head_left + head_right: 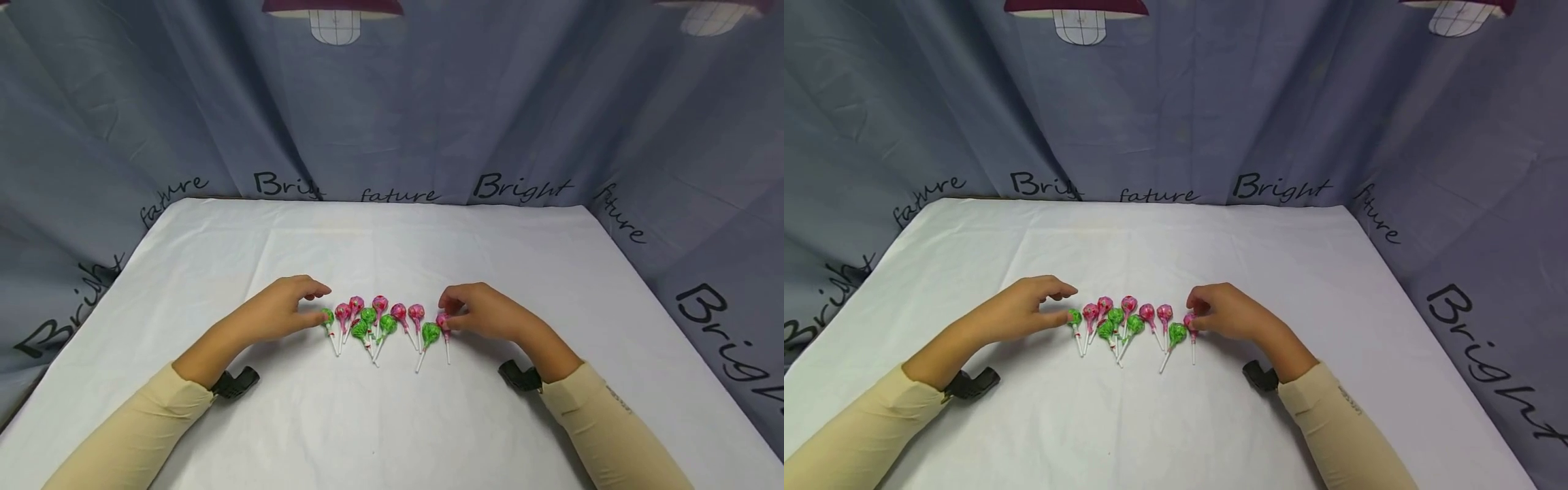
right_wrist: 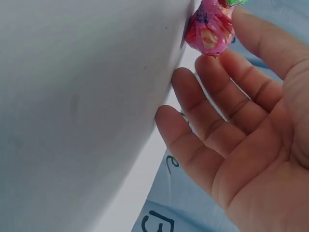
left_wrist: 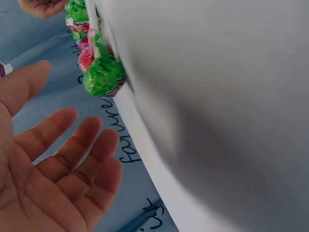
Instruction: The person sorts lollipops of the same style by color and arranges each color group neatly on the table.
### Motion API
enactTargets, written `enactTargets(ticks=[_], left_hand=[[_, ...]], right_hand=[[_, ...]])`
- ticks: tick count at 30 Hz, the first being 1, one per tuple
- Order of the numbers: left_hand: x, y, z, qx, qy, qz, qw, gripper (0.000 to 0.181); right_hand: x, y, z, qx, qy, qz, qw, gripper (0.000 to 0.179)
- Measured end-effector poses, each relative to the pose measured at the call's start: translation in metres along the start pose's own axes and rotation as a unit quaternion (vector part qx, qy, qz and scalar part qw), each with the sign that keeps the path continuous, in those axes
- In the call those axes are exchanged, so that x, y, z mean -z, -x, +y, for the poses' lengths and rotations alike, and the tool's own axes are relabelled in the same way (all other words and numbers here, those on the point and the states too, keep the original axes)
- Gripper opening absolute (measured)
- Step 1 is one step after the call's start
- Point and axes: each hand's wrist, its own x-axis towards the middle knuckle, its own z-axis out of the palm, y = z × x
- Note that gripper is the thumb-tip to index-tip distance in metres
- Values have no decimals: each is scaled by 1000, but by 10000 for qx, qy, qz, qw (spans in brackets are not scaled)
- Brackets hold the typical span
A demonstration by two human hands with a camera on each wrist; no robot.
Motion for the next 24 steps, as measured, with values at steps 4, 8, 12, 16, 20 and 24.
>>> enactTargets(ticks=[4, 8, 12, 16, 20, 24], left_hand=[[0, -6, 1, 115, 20, -141, 9998, 44], [-1, -10, 3, 225, 26, -255, 9994, 43], [-1, -11, 4, 213, -60, -274, 9994, 42], [-2, -12, 4, 197, -95, -300, 9993, 40], [-2, -13, 2, 182, -133, -342, 9992, 37], [-2, -14, 2, 179, -142, -386, 9990, 34]], right_hand=[[-1, 1, 1, -30, 8, 56, 10000, 13], [-2, 0, 3, -57, -70, 13, 10000, 11], [-3, -1, 2, -91, -34, 23, 9999, 11], [-4, -1, 1, -152, 50, -12, 9999, 12], [-4, -2, -1, -218, 29, -103, 9997, 12], [-3, -3, -2, -276, 43, -158, 9995, 11]])
